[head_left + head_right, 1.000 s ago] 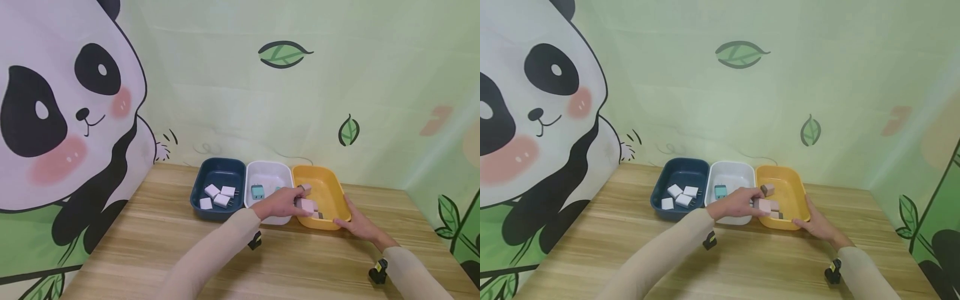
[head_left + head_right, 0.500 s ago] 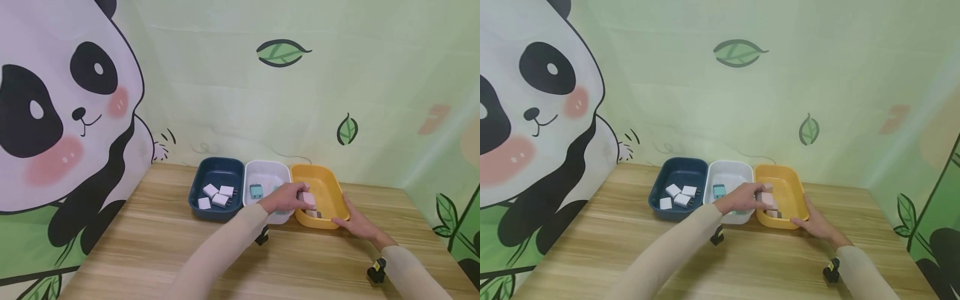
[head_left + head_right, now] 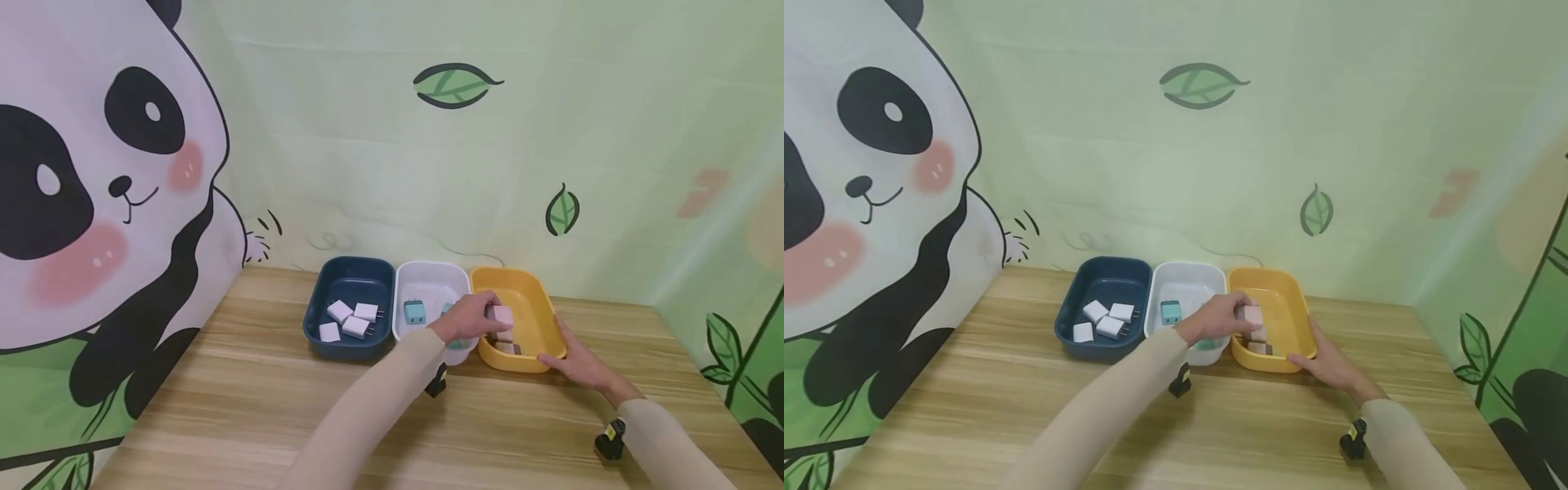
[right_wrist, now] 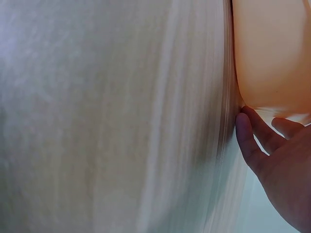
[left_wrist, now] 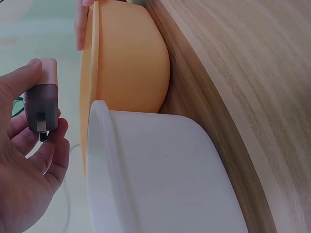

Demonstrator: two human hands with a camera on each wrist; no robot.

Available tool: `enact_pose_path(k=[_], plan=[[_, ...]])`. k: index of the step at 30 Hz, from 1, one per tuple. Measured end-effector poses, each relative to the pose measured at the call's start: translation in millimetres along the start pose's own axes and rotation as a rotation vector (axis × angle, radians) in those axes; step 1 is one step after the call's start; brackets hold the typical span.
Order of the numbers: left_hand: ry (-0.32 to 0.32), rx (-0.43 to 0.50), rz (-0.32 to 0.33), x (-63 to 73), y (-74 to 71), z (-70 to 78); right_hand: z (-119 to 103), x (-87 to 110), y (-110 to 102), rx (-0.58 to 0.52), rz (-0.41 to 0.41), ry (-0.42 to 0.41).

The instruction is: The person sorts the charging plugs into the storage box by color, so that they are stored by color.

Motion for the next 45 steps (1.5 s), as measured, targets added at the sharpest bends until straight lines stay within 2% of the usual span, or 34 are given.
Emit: enact_pose_path(k=[7, 12, 19, 30, 38, 45], plan=[[0.058, -0.025, -0.037, -5.7, 6.9, 0.9, -4, 0.4, 0, -0.013, -0.014, 0.024], [0.088, -0.095, -0.040, -5.5, 12.2, 3.0, -4, 1.0, 0, -0.005, -0.012, 0.026], [0.046, -0.126, -0.020, -2.2, 18.2, 5.1, -3, 1.8, 0, -0.012, -0.002, 0.017], [0.028, -0.151, 0.009, -4.5, 24.3, 2.3, 1, 0.2, 0, -0.011, 0.000, 0.015], [-0.018, -0.148, 0.020, -6.4, 28.9, -3.0, 4, -1.8, 1, -0.014, -0.002, 0.017], [-0.065, -0.115, 0.071, -10.2, 27.1, -6.8, 6, -2.2, 2, -0.030, -0.003, 0.024]])
Point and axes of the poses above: each hand's wrist, its own x-axis away from the middle knuckle, its own y-axis out of the palm, z = x × y, the point moved 3 cm from there along -x, towards the middle knuckle, and after that the axes turned 14 degrees about z, right-handed, at the moved point
